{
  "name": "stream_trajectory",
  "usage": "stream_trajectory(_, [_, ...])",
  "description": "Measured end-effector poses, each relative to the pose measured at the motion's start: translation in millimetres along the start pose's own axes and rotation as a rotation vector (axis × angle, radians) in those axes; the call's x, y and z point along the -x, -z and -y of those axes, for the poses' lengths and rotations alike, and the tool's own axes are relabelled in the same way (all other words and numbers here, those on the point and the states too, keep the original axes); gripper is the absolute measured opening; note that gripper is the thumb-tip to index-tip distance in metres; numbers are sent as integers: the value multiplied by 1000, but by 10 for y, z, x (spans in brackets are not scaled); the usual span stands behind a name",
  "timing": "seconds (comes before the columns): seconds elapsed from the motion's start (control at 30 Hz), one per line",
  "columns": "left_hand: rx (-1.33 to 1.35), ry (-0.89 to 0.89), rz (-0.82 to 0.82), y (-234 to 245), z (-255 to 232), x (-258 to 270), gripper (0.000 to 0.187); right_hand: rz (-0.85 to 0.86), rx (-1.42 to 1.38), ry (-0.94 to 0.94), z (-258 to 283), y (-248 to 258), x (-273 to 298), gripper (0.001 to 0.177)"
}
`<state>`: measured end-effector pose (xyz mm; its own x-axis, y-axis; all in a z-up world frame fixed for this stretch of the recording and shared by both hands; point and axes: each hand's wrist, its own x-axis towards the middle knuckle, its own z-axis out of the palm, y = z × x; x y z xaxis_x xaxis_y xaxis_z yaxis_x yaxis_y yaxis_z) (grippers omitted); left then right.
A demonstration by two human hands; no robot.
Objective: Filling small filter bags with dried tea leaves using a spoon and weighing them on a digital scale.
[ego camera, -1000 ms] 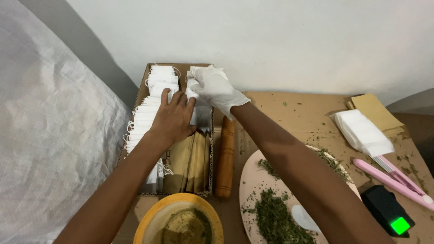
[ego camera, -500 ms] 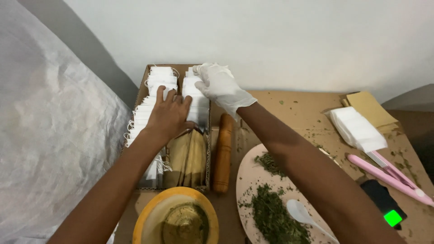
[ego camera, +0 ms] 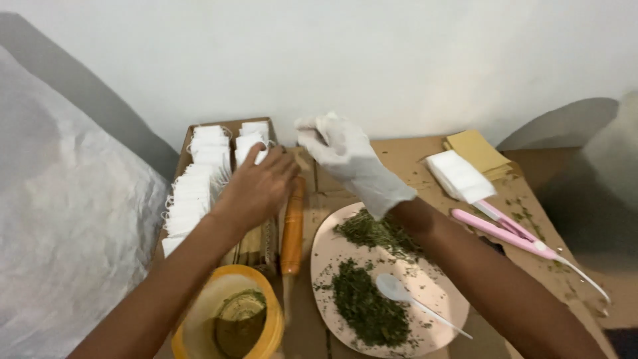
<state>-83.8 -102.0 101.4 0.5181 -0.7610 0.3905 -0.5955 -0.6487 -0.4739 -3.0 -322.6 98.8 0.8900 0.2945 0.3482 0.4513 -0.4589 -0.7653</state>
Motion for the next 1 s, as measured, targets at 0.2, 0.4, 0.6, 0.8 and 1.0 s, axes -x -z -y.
stream_trajectory(0.2, [203,-76,-111,-401,-739,-590,27,-94,-68,-297,-65,383,830,70])
stream_trajectory(0.4, [126,-169,-35,-1225,-1349,-892,30,-271,-166,-524,-856,693,1548,57])
stream_trajectory(0.6, [167,-59,351,-838,-1758,-1098,28,-339,2,-714,-667,1379,2283,33])
stream_trajectory(0.8, [304,105,461,-796,-1880,-1151,30,-474,-70,-703,-874,1458,2566,27])
stream_trajectory(1.0, [498,197,209,-972,-2180,-1443,23,-474,57,-705,-645,1658,2602,24])
